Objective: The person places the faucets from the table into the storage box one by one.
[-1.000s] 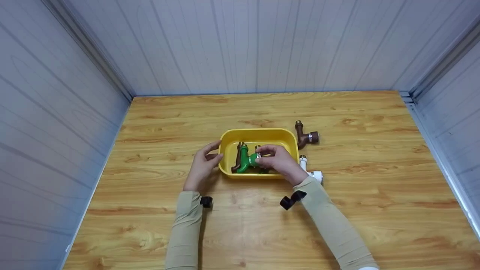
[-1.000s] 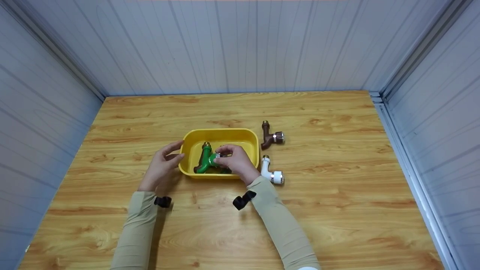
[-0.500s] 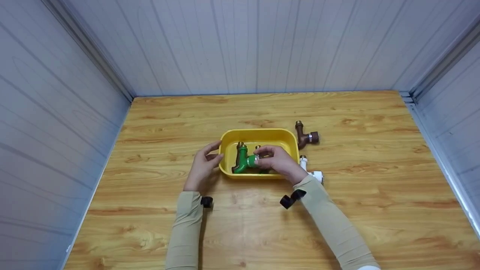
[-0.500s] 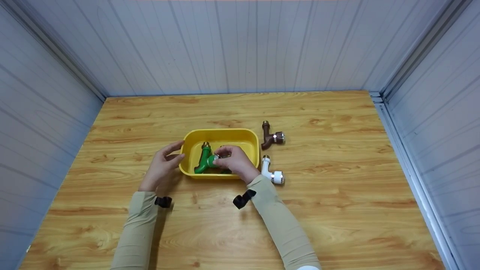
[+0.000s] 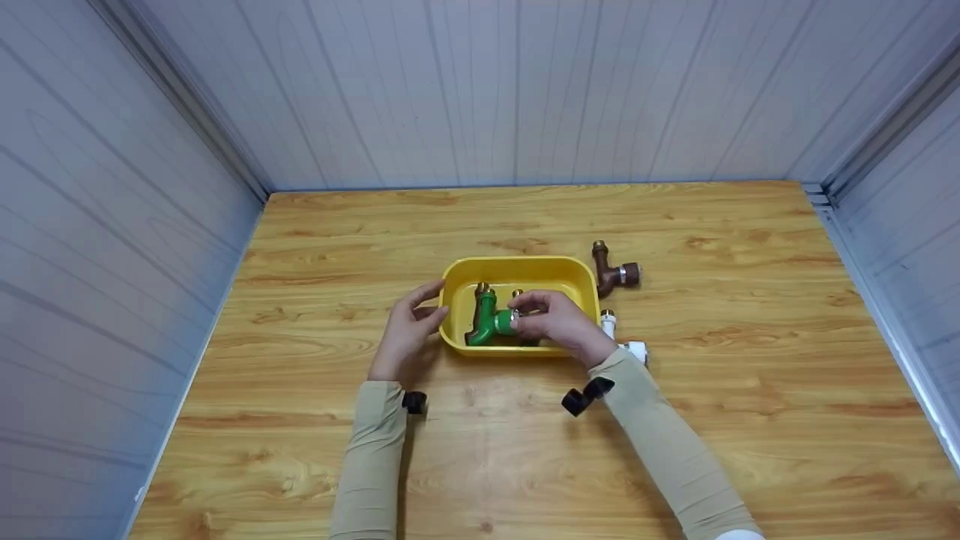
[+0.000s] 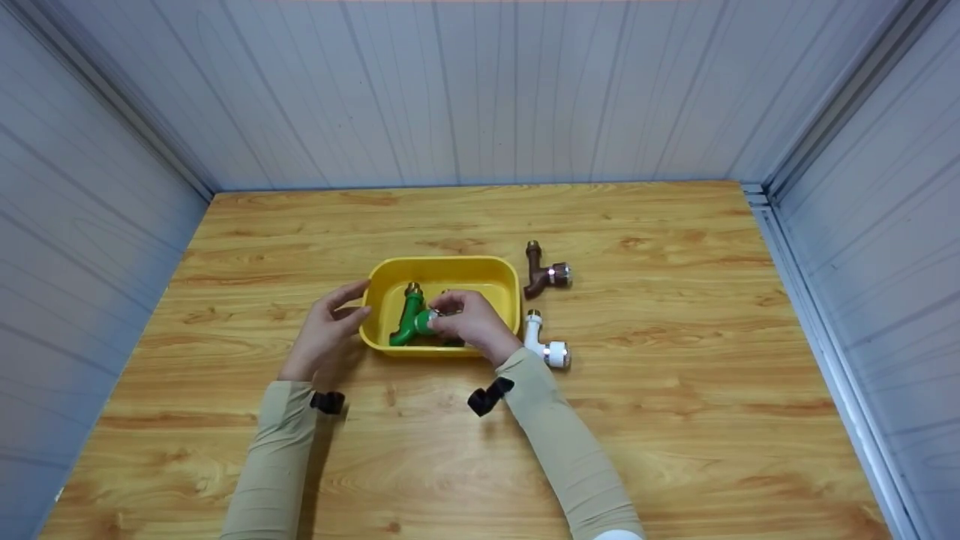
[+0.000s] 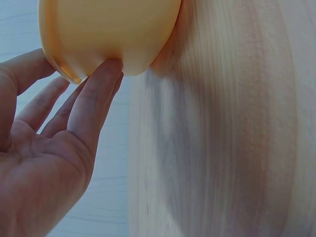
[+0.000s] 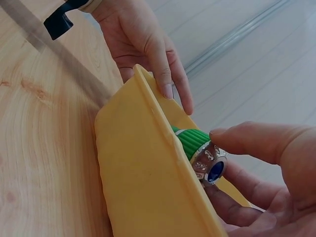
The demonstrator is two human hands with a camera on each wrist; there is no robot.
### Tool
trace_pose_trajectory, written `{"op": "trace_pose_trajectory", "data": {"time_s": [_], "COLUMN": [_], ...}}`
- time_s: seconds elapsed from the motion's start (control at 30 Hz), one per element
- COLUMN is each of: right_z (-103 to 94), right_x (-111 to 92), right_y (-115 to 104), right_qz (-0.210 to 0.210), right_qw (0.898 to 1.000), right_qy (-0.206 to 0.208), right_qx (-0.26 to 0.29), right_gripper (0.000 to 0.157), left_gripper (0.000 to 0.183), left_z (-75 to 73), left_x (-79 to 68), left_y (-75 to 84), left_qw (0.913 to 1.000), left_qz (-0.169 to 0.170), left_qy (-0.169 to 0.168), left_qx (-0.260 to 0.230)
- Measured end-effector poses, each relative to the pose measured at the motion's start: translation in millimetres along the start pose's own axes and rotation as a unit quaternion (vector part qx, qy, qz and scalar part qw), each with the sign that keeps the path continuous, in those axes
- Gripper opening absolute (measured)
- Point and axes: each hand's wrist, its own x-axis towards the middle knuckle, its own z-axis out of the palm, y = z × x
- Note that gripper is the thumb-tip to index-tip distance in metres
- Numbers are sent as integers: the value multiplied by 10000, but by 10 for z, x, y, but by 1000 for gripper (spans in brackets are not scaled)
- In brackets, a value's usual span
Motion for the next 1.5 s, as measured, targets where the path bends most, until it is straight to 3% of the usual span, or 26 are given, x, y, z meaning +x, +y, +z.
{"op": "trace_pose_trajectory", "data": {"time_s": [0.63,1.03,1.5], "right_z": [-2,-46,-142], "right_x": [25,-20,-75], "right_y": [-9,-37,-34], "right_qz": [233,385,347], "right_qw": [9959,9935,9884], "right_qy": [-103,-165,-247], "right_qx": [871,1060,1460], "right_gripper": [38,41,44], "left_gripper": [46,46,46], "left_z": [31,40,27], "left_x": [-22,-44,-25], "left_y": [-4,54,11], "left_qw": [9996,9997,9996], "left_qz": [37,-64,0], "left_qy": [271,223,203], "left_qx": [51,-67,170]}}
